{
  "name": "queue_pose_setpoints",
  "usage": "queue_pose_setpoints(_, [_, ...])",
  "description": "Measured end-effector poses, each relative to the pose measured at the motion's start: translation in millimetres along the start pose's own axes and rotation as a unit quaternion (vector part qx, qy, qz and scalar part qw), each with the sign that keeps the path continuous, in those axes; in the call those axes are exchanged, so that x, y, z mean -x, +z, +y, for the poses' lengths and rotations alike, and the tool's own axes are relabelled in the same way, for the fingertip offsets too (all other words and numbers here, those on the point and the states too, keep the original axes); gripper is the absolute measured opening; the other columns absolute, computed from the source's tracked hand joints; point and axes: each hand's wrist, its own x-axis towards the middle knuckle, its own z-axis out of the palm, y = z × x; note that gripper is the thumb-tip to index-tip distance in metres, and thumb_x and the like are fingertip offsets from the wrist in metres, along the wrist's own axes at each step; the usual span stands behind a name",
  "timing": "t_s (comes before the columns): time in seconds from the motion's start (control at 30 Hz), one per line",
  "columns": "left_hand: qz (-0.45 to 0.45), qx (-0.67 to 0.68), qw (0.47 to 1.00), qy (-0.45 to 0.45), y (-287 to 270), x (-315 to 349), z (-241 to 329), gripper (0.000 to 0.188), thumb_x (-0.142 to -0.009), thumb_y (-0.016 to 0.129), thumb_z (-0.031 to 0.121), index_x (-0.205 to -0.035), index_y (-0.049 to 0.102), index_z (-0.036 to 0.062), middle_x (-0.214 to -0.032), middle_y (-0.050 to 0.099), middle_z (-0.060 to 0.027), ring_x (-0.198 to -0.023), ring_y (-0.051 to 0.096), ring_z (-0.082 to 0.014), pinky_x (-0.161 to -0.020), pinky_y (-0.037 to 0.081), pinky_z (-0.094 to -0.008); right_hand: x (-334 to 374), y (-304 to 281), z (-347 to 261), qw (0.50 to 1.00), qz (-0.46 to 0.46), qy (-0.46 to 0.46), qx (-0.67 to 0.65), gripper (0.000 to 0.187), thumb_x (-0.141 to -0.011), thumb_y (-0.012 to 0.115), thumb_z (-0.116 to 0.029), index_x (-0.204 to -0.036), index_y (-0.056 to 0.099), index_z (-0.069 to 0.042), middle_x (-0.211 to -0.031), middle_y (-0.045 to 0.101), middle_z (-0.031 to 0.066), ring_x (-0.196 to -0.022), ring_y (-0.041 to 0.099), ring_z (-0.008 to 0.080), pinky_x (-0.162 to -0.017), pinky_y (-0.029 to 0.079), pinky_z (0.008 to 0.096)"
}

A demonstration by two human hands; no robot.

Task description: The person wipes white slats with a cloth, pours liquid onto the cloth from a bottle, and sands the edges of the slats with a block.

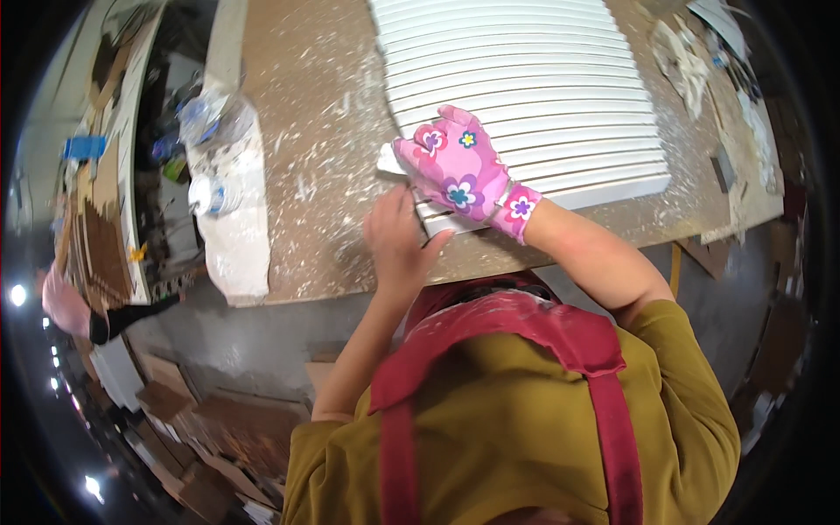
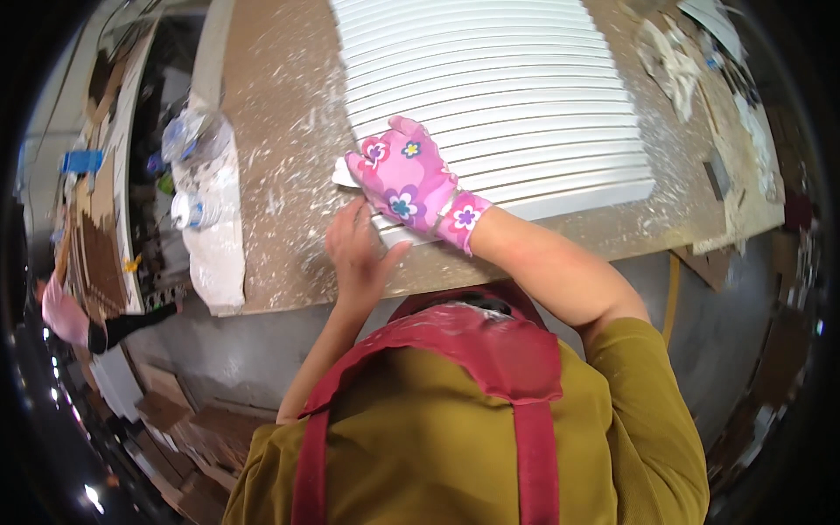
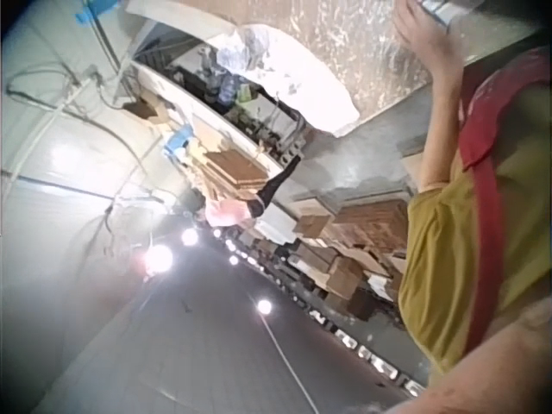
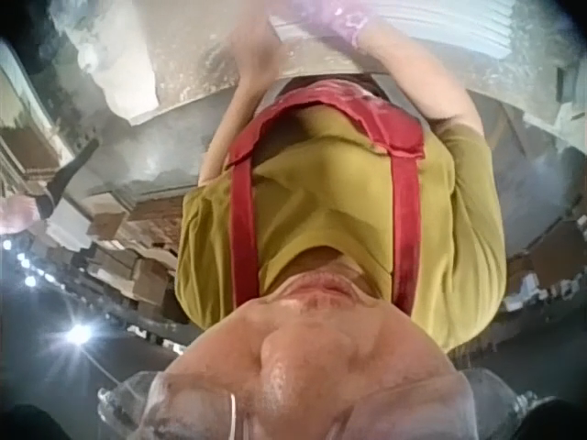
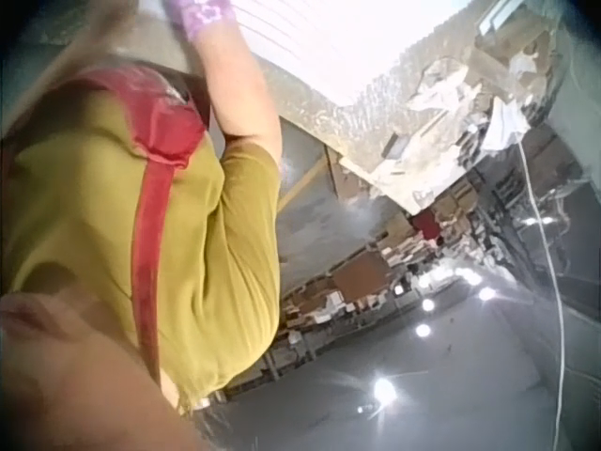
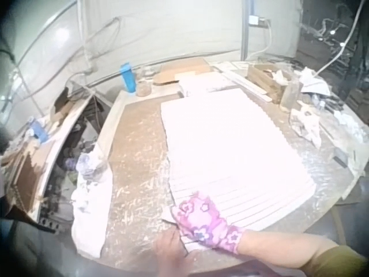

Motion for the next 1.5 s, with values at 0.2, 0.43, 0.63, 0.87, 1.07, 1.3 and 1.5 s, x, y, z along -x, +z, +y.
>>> queue_pose_setpoints(0.2, [0.047,-0.046,0.997,0.035,16,9,-24,0.081,-0.067,0.08,0.036,-0.131,0.046,0.0005,-0.138,0.046,-0.0168,-0.128,0.04,-0.0384,-0.104,0.027,-0.0521,21,-50,49,0.979,-0.099,0.177,-0.012,0.038,-0.078,0.062,-0.023,-0.111,0.058,-0.004,-0.077,0.059,0.0065,-0.075,0.058,0.0261,-0.08,0.044,0.041])
queue_pose_setpoints(0.43, [0.035,-0.065,0.997,0.025,10,13,-16,0.079,-0.067,0.079,0.03,-0.129,0.045,-0.004,-0.138,0.043,-0.0192,-0.126,0.038,-0.0406,-0.106,0.026,-0.0498,111,-78,117,0.956,-0.013,0.262,0.133,0.016,-0.092,0.053,-0.022,-0.088,0.063,-0.009,-0.064,0.058,0.0012,-0.058,0.055,0.015,-0.064,0.051,0.0355])
queue_pose_setpoints(0.63, [0.022,-0.059,0.997,0.043,15,5,-13,0.075,-0.069,0.079,0.03,-0.127,0.046,-0.0055,-0.14,0.042,-0.0205,-0.127,0.037,-0.0416,-0.106,0.026,-0.0511,221,-167,213,0.822,0.046,0.526,0.213,0.033,-0.09,0.057,-0.033,-0.114,0.059,-0.009,-0.091,0.064,0.0109,-0.078,0.064,0.0232,-0.065,0.054,0.0364])
queue_pose_setpoints(0.87, [0.019,-0.088,0.995,0.05,9,5,-19,0.082,-0.065,0.08,0.035,-0.128,0.046,-0.0052,-0.134,0.047,-0.0228,-0.12,0.044,-0.0432,-0.101,0.034,-0.0498,230,-146,208,0.891,0.076,0.412,0.176,0.044,-0.085,0.059,-0.027,-0.121,0.059,-0.001,-0.105,0.064,0.0213,-0.094,0.062,0.0377,-0.084,0.049,0.0441])
queue_pose_setpoints(1.07, [0.015,-0.087,0.996,-0.023,8,6,-9,0.084,-0.065,0.081,0.038,-0.135,0.045,0.008,-0.137,0.044,-0.0134,-0.129,0.037,-0.0363,-0.105,0.026,-0.0523,65,-71,123,0.984,0.076,0.132,0.093,0.031,-0.086,0.061,-0.023,-0.113,0.06,-0.008,-0.094,0.065,0.0092,-0.085,0.063,0.0254,-0.087,0.048,0.0411])
queue_pose_setpoints(1.3, [0.021,-0.074,0.997,-0.007,6,5,-6,0.079,-0.071,0.076,0.042,-0.132,0.046,0.0027,-0.138,0.044,-0.0107,-0.129,0.036,-0.0343,-0.108,0.023,-0.0477,-29,17,85,0.908,-0.11,-0.072,0.397,0.038,-0.09,0.055,-0.03,-0.123,0.05,-0.013,-0.098,0.062,0.0061,-0.088,0.061,0.0174,-0.09,0.051,0.0377])
queue_pose_setpoints(1.5, [0.017,-0.063,0.998,-0.015,7,9,-11,0.078,-0.075,0.071,0.047,-0.133,0.046,0.0012,-0.139,0.042,-0.0123,-0.13,0.036,-0.0341,-0.109,0.02,-0.0482,-48,7,54,0.994,-0.006,-0.077,0.077,0.052,-0.085,0.061,-0.037,-0.129,0.049,-0.013,-0.103,0.062,0.0092,-0.093,0.06,0.0215,-0.087,0.048,0.0454])
